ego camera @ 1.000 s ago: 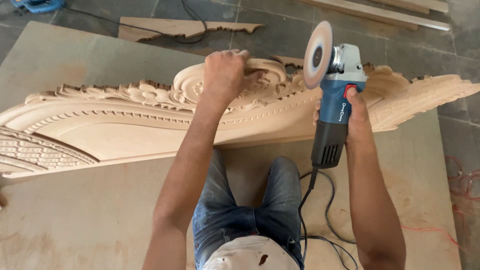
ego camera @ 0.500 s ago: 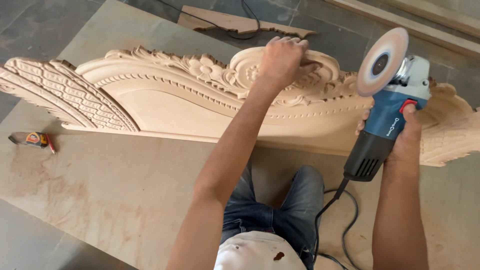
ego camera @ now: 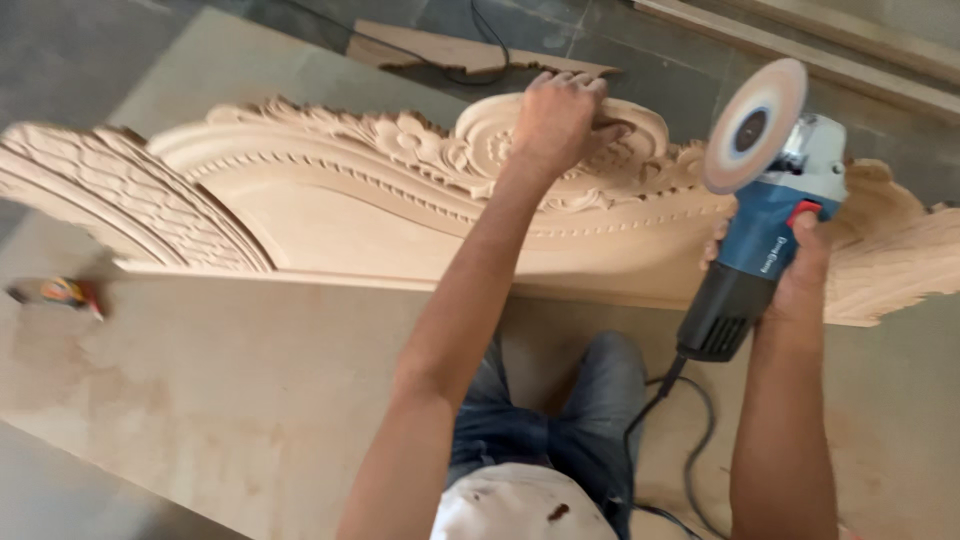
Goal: The person uses an angle grinder with a sanding disc to smooth the surface of a large, ornately carved wooden panel. They reposition the panel and continue sanding different sections of the intricate carvings.
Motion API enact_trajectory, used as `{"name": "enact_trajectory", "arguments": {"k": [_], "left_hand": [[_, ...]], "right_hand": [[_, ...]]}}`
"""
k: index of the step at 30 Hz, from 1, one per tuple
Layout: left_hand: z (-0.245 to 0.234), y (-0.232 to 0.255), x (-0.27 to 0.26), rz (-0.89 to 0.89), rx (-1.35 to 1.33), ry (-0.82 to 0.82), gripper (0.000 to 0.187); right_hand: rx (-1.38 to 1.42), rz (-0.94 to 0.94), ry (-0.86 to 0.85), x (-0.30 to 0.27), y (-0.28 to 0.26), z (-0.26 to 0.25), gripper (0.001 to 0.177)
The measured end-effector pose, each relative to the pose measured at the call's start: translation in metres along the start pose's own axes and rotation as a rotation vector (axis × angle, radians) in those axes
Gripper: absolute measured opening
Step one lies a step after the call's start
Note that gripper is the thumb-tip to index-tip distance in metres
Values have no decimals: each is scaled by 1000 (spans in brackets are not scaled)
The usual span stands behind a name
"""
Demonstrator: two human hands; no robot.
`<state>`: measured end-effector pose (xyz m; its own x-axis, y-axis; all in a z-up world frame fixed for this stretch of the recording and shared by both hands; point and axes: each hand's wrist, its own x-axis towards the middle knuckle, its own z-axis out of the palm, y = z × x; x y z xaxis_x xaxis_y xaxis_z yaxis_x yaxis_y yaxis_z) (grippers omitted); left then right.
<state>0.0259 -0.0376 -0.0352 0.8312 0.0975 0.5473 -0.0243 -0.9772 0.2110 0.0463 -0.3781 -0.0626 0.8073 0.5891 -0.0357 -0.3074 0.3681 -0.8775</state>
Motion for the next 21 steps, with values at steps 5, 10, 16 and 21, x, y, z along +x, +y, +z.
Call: {"name": "enact_trajectory", "arguments": {"k": [5,10,16,21], "left_hand": [[6,-3,3,29,-2,60,58],[9,-4,4,-51,34,-118,62],[4,-12,6,-5,73,-102,62],[5,-11,3,-26,77,-99,62]], "right_hand": [[58,-118,4,-21,12,0,77],[270,-239,139,-56,49,7,80],[457,-368,16,-68,56,-3,80],[531,-381,-30,-86,65,-24,81]]}}
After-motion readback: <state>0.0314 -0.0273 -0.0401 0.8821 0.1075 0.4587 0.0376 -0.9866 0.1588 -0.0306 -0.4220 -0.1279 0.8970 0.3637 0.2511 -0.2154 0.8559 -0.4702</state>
